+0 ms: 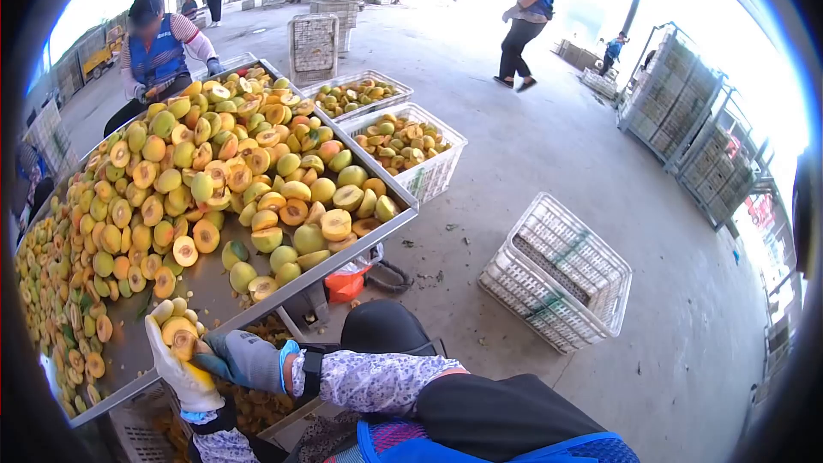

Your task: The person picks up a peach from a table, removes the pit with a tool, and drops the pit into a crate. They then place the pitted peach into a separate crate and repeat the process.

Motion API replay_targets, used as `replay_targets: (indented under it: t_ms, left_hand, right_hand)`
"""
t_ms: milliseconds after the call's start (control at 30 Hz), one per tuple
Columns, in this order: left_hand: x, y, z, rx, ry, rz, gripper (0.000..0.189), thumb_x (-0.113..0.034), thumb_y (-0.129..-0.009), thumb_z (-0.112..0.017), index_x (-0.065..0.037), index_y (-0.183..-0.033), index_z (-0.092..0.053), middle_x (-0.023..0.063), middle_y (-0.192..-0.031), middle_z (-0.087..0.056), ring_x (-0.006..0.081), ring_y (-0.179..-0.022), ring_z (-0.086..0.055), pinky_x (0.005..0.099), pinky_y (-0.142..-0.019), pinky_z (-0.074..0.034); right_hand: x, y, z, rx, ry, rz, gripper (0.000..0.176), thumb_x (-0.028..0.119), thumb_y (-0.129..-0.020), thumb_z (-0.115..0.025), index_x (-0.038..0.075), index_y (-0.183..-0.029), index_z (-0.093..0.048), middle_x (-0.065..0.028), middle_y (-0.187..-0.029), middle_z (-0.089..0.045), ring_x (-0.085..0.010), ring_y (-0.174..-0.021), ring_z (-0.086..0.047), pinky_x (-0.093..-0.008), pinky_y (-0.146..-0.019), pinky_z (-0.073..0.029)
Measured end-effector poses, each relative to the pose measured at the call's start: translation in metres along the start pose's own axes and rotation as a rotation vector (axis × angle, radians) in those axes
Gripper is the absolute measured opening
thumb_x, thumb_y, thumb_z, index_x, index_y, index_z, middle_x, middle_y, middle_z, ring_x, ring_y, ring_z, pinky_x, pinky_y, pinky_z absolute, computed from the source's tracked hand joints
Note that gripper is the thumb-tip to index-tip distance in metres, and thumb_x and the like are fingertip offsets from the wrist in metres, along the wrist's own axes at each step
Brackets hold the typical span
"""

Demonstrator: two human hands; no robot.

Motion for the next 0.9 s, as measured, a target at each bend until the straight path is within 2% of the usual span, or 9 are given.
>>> replay_targets:
  t_ms: [133,267,400,533,700,800,833,867,900]
  left_hand:
    - [-0.009,0.007,-0.019,-0.086,-0.122,-0.079,0.045,-0.038,-0.110,-0.037,0.000,-0.124,-0.056,0.0120,-0.115,-0.065,0.0188,-0.096,-0.063,0.0303,-0.081,-0.054]
    - [-0.011,0.007,-0.021,-0.062,-0.095,-0.128,0.044,-0.035,-0.110,-0.037,-0.001,-0.128,-0.057,0.0117,-0.113,-0.065,0.0199,-0.094,-0.064,0.0314,-0.079,-0.056]
    - [-0.038,0.007,-0.033,-0.031,0.050,0.202,0.049,-0.036,-0.108,-0.041,0.000,-0.139,-0.053,0.0083,-0.105,-0.065,0.0176,-0.084,-0.063,0.0310,-0.072,-0.055]
    - [-0.020,-0.003,-0.018,0.036,0.061,0.323,0.052,-0.041,-0.107,-0.044,-0.002,-0.139,-0.054,0.0007,-0.089,-0.056,0.0124,-0.074,-0.055,0.0256,-0.064,-0.049]
    - [-0.019,-0.001,-0.030,-0.031,-0.019,0.149,0.047,-0.037,-0.108,-0.045,-0.003,-0.139,-0.055,0.0041,-0.105,-0.061,0.0141,-0.090,-0.061,0.0256,-0.073,-0.053]
    - [-0.002,-0.011,-0.038,-0.089,-0.231,-0.077,0.044,-0.026,-0.108,-0.043,-0.001,-0.145,-0.048,0.0115,-0.125,-0.058,0.0209,-0.106,-0.061,0.0295,-0.086,-0.055]
    - [0.010,-0.013,-0.040,-0.151,-0.391,-0.224,0.044,-0.018,-0.107,-0.045,-0.001,-0.148,-0.044,0.0130,-0.125,-0.058,0.0226,-0.104,-0.062,0.0301,-0.086,-0.055]
    - [0.023,-0.025,-0.024,0.059,-0.806,-0.594,0.046,-0.023,-0.108,-0.041,0.002,-0.147,-0.045,0.0152,-0.148,-0.045,0.0234,-0.128,-0.050,0.0340,-0.105,-0.046]
    - [0.010,-0.018,-0.049,0.084,-0.738,-0.498,0.048,-0.024,-0.108,-0.041,0.002,-0.148,-0.043,0.0171,-0.148,-0.045,0.0268,-0.130,-0.049,0.0366,-0.109,-0.042]
  right_hand:
    - [-0.040,-0.003,-0.032,0.022,-0.179,-0.029,0.042,0.042,-0.105,-0.051,0.001,-0.105,-0.064,-0.0144,-0.088,-0.070,-0.0225,-0.079,-0.062,-0.0380,-0.072,-0.051]
    - [-0.001,0.002,-0.015,0.102,-0.406,-0.038,0.046,0.042,-0.107,-0.047,0.000,-0.112,-0.064,-0.0106,-0.091,-0.070,-0.0115,-0.086,-0.056,-0.0337,-0.077,-0.051]
    - [-0.005,-0.001,0.005,0.103,0.048,-0.074,0.053,0.047,-0.104,-0.051,-0.002,-0.092,-0.069,-0.0206,-0.075,-0.068,-0.0239,-0.068,-0.062,-0.0402,-0.065,-0.049]
    - [0.001,0.004,-0.001,0.146,-0.040,-0.241,0.058,0.051,-0.102,-0.051,-0.002,-0.088,-0.070,-0.0198,-0.075,-0.068,-0.0244,-0.066,-0.061,-0.0412,-0.064,-0.048]
    - [0.042,0.017,0.015,0.203,-0.338,-0.314,0.052,0.044,-0.107,-0.040,0.001,-0.089,-0.064,-0.0083,-0.069,-0.062,-0.0157,-0.064,-0.052,-0.0376,-0.061,-0.047]
    - [0.001,0.022,0.017,0.195,-0.048,0.127,0.025,0.025,-0.098,-0.055,0.003,-0.110,-0.055,-0.0067,-0.078,-0.064,-0.0237,-0.070,-0.065,-0.0376,-0.060,-0.051]
    - [0.009,0.025,0.024,0.180,-0.135,0.061,0.031,0.037,-0.098,-0.050,0.006,-0.102,-0.056,-0.0053,-0.073,-0.060,-0.0218,-0.063,-0.061,-0.0353,-0.055,-0.048]
    - [0.027,0.032,0.034,0.186,-0.355,-0.130,0.041,0.048,-0.098,-0.044,0.010,-0.094,-0.057,-0.0039,-0.068,-0.057,-0.0199,-0.057,-0.056,-0.0331,-0.050,-0.045]
    - [0.039,0.036,0.043,0.205,-0.531,-0.267,0.052,0.060,-0.098,-0.039,0.013,-0.086,-0.058,-0.0025,-0.064,-0.054,-0.0180,-0.050,-0.052,-0.0308,-0.045,-0.042]
Point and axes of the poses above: each hand's wrist, its own y-axis away from the middle knuckle, its own z-axis out of the back of the hand, x = y × z, the point moved 1 cm from there along -y, towards the middle knuckle
